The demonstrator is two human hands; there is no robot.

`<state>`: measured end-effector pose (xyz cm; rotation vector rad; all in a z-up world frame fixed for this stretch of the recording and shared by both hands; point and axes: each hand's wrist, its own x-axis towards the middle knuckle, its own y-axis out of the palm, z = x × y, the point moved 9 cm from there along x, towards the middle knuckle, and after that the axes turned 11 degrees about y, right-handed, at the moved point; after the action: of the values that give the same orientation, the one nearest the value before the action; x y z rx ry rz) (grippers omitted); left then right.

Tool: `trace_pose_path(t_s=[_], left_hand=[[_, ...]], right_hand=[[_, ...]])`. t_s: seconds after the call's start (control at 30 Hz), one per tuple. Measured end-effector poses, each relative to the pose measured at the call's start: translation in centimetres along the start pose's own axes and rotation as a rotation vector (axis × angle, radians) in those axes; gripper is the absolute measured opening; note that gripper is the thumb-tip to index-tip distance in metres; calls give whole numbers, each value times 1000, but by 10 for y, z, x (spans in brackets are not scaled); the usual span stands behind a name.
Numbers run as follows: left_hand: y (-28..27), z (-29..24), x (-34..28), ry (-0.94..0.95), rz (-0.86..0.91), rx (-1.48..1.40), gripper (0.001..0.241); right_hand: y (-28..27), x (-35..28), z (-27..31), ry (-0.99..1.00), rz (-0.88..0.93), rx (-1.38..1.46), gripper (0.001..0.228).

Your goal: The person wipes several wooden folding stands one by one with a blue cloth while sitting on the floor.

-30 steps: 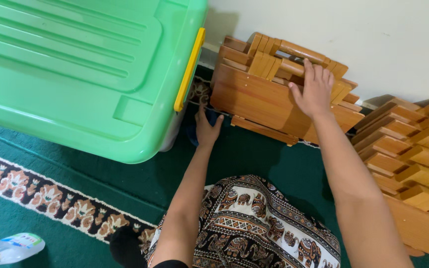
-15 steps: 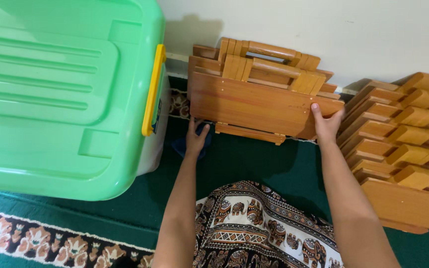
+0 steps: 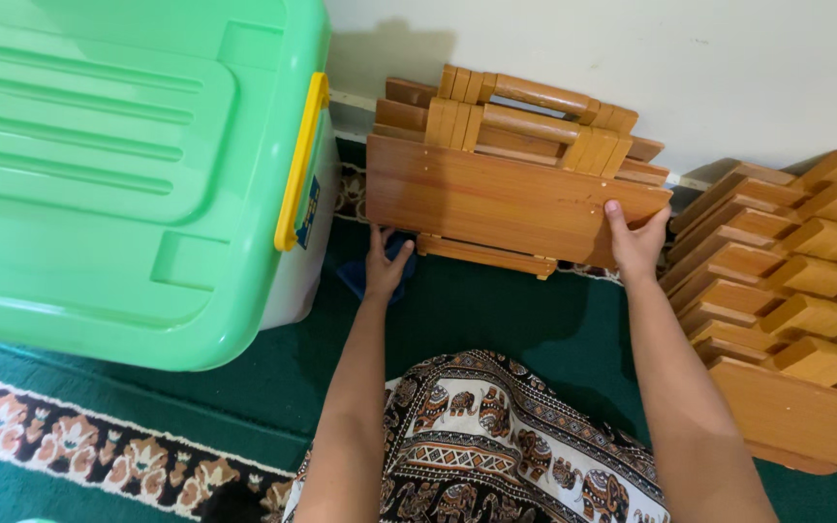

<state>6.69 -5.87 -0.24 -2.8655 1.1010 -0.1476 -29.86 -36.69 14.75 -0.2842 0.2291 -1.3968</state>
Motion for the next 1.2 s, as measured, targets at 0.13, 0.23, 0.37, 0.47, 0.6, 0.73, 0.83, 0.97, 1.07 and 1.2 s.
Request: trace_pose_path(t_s=[0.13, 0.23, 0.37, 0.47, 0.6, 0.73, 0.83, 0.97, 1.07, 1.2], left_hand=[[8, 5, -1, 27, 49, 96, 97], [12, 11, 9, 13, 22, 31, 93], [12, 11, 11, 1, -34, -125, 90], [12, -1, 16, 64, -73, -281, 91], [11, -1, 10, -33, -89, -306, 90], [10, 6, 4, -16, -47, -140, 88], [14, 14, 8, 18, -27, -112, 90], [14, 15, 1, 29, -27, 42, 78], [6, 1, -15, 44, -82, 28, 75], [-15, -40, -44, -28, -135, -13, 79]], right_hand=[[-6, -5, -13, 67, -22, -60, 68], [-8, -6, -22, 92, -46, -40, 73], [-4, -1, -36, 94, -18, 33, 71], [2, -4, -39, 33, 22, 87, 71], [4, -2, -40, 55, 2, 99, 74], [3, -6, -28, 49, 15, 62, 77], [2, -4, -17, 0, 12, -26, 77], [1, -4, -21, 53, 38, -62, 82], [-3, -23, -25, 51, 59, -75, 93], [-2, -106, -35, -82, -43, -179, 77]])
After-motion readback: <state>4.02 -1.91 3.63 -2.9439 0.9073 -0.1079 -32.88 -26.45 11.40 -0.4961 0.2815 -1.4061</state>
